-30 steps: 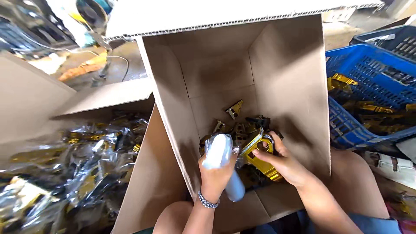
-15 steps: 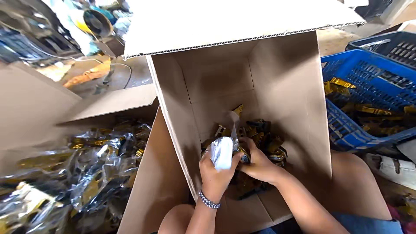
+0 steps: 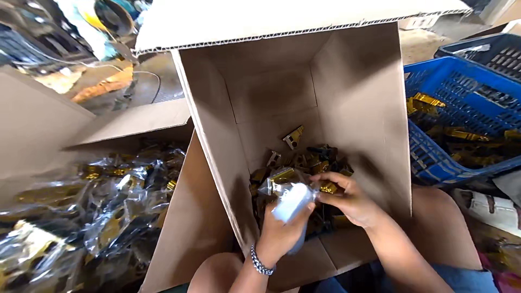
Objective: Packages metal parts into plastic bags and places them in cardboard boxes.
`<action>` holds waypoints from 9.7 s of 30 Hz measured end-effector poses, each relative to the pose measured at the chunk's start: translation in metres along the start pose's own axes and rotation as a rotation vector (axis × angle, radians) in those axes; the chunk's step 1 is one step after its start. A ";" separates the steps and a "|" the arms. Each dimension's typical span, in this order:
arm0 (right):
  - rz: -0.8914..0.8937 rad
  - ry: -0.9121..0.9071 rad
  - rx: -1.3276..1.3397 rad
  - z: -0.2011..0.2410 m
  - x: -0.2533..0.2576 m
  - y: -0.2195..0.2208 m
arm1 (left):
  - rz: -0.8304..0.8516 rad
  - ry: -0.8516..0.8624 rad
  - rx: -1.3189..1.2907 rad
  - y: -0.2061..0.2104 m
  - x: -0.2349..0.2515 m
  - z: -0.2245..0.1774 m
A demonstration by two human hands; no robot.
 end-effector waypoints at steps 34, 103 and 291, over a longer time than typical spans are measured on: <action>0.258 0.180 -0.120 -0.038 -0.037 0.021 | 0.157 -0.409 -0.176 0.019 -0.001 0.045; 0.191 0.020 -0.316 -0.017 -0.010 0.021 | 0.024 -0.287 -0.005 0.006 -0.006 0.035; 0.162 0.365 0.038 -0.045 -0.001 0.047 | -0.365 0.247 0.513 -0.031 0.020 0.000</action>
Point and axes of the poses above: each hand's wrist, its own x-axis towards the middle knuckle, its own y-axis out of the palm, z = x × y, the point moved 8 cm from there along x, towards the middle knuckle, and after that the axes turned 6 degrees about -x, right-handed, at the moved point
